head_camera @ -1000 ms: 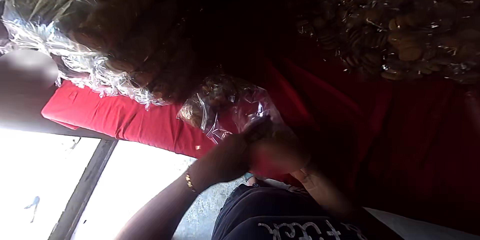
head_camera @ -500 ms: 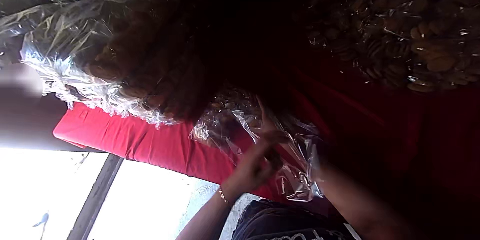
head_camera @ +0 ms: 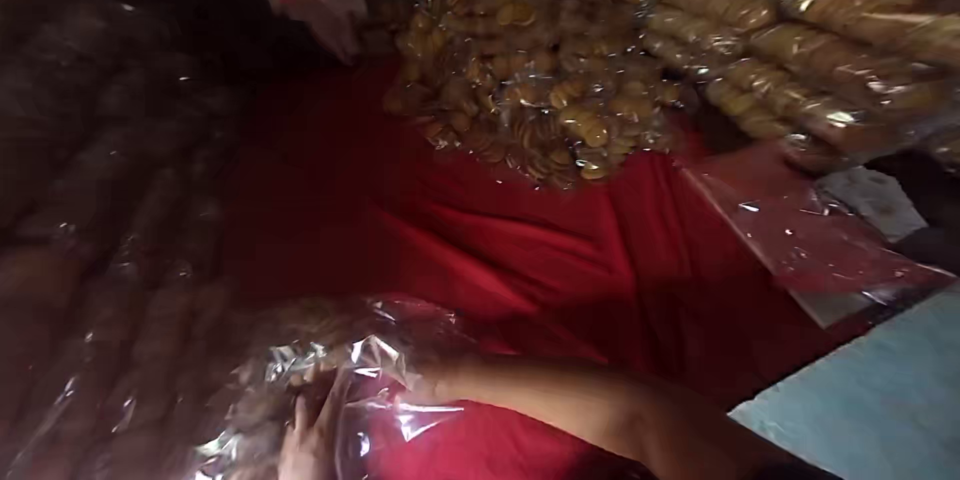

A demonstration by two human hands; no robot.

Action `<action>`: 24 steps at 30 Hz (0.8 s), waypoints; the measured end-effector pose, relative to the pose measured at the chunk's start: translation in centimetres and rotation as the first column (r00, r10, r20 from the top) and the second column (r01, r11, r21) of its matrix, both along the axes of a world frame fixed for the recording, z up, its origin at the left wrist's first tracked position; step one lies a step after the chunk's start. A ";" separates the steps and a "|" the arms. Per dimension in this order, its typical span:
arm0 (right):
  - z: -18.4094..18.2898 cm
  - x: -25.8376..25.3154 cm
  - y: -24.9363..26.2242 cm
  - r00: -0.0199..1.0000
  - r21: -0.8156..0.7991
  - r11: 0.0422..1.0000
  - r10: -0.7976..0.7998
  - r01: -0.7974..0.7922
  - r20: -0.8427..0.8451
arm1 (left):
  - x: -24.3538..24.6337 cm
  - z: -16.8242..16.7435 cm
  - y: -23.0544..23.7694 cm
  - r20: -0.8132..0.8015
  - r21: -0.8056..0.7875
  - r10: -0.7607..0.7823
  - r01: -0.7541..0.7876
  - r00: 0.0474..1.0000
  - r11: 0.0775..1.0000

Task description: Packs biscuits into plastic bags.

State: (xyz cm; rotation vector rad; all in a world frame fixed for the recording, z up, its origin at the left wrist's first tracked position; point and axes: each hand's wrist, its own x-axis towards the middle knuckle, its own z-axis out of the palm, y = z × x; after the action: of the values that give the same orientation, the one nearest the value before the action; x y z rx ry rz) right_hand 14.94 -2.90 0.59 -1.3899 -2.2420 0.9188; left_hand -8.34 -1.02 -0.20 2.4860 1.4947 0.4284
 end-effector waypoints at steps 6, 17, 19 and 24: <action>1.8 20.5 -5.2 0.988 -0.103 0.989 -0.120 0.109 -0.102 | -0.8 -2.1 1.5 -0.092 -0.106 0.112 -0.121 0.989 0.987; 1.9 31.8 5.1 0.937 0.079 0.985 -0.170 0.153 0.305 | 24.3 14.8 11.1 0.501 -0.158 0.110 -0.034 0.858 0.987; 1.2 32.2 9.7 0.904 0.134 0.965 -0.258 0.225 0.342 | 29.6 13.3 17.6 0.527 -0.196 0.087 0.022 0.845 0.980; 0.5 36.0 13.2 0.875 0.091 0.931 -0.364 0.354 0.319 | 39.4 8.2 34.0 0.381 -0.262 0.097 0.007 0.920 0.965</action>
State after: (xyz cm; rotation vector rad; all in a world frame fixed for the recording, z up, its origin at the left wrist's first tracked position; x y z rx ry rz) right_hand 50.90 10.35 1.05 -1.9852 -2.0911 0.5535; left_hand 31.03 32.95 8.03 2.0200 1.3471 0.6484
